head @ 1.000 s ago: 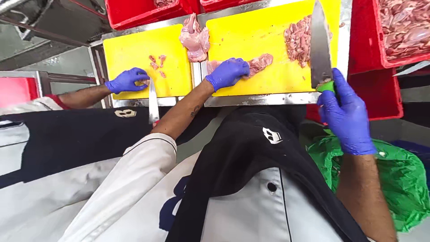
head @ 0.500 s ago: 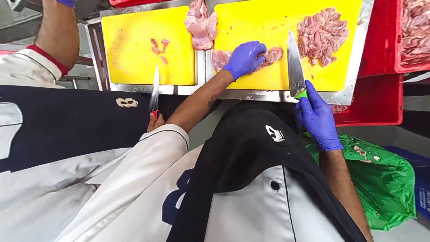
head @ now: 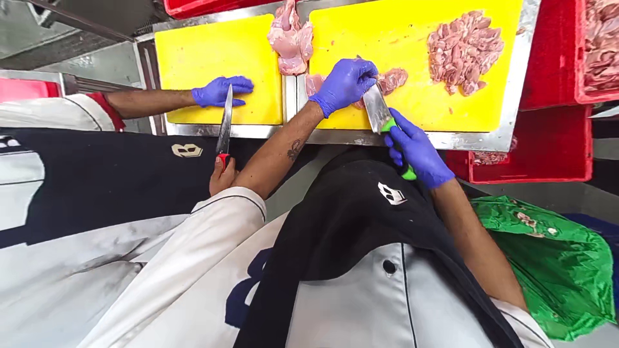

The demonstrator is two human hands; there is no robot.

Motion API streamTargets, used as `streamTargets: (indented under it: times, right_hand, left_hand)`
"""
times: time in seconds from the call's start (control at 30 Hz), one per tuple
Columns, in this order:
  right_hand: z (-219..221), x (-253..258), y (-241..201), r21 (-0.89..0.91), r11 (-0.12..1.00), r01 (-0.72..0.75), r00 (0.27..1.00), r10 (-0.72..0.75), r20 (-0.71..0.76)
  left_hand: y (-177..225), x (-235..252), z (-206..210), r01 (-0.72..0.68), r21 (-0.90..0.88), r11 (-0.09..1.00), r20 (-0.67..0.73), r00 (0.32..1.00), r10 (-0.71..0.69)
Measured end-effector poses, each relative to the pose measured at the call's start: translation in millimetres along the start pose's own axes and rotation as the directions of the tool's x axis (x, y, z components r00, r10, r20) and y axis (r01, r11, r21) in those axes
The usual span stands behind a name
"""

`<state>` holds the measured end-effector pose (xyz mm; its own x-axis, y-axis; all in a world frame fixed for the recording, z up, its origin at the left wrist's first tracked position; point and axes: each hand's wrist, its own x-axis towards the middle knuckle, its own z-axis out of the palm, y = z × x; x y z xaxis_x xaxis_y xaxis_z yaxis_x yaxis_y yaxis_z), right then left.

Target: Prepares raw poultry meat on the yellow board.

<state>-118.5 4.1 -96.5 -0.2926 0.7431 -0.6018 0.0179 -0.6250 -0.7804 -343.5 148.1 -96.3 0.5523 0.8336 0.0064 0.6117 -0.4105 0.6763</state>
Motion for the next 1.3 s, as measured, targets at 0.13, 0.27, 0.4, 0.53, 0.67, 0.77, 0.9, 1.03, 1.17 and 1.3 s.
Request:
streamTargets:
  times: [0.13, 0.27, 0.4, 0.53, 0.67, 0.77, 0.9, 1.03, 1.17, 1.3]
  right_hand:
    - [7, -3, -6, 0.114, 0.993, 0.007, 0.998, -0.014, 0.064]
    - [-21, -58, 8, 0.122, 0.987, 0.102, 0.992, -0.092, -0.085]
    - [-49, -100, 22, 0.142, 0.967, 0.209, 0.925, -0.149, -0.349]
    - [-53, -133, 36, 0.091, 0.977, 0.19, 0.897, -0.135, -0.421]
    - [-47, -140, 49, 0.122, 0.974, 0.19, 0.912, -0.129, -0.389]
    - [-45, -127, 44, 0.092, 0.975, 0.204, 0.921, -0.16, -0.354]
    - [-47, -114, 27, 0.034, 0.975, 0.222, 0.93, -0.201, -0.307]
    - [-56, -111, 8, -0.02, 0.963, 0.269, 0.921, -0.264, -0.286]
    - [-66, -117, -26, -0.106, 0.933, 0.344, 0.879, -0.359, -0.313]
    - [-63, -110, -50, -0.277, 0.862, 0.424, 0.789, -0.502, -0.353]
  left_hand:
    - [23, 13, -24, -0.133, -0.358, 0.924, -0.128, 0.987, 0.092]
    - [81, 39, -46, -0.269, -0.842, 0.467, -0.174, 0.956, 0.236]
    - [55, 90, -7, -0.062, -0.322, 0.945, 0.118, 0.987, 0.105]
    - [13, 109, 19, 0.061, 0.132, 0.989, 0.231, 0.969, -0.09]
    - [19, 94, 26, -0.183, 0.35, 0.919, 0.521, 0.853, -0.029]
    - [30, 96, 16, -0.304, 0.356, 0.884, 0.618, 0.786, 0.021]
    - [30, 98, -4, -0.297, 0.154, 0.942, 0.696, 0.709, 0.11]
    - [35, 102, -44, -0.318, -0.09, 0.944, 0.548, 0.776, 0.313]
    - [63, 87, -86, -0.401, -0.26, 0.878, 0.293, 0.834, 0.468]
    - [46, 56, -62, -0.503, -0.175, 0.846, 0.165, 0.832, 0.529]
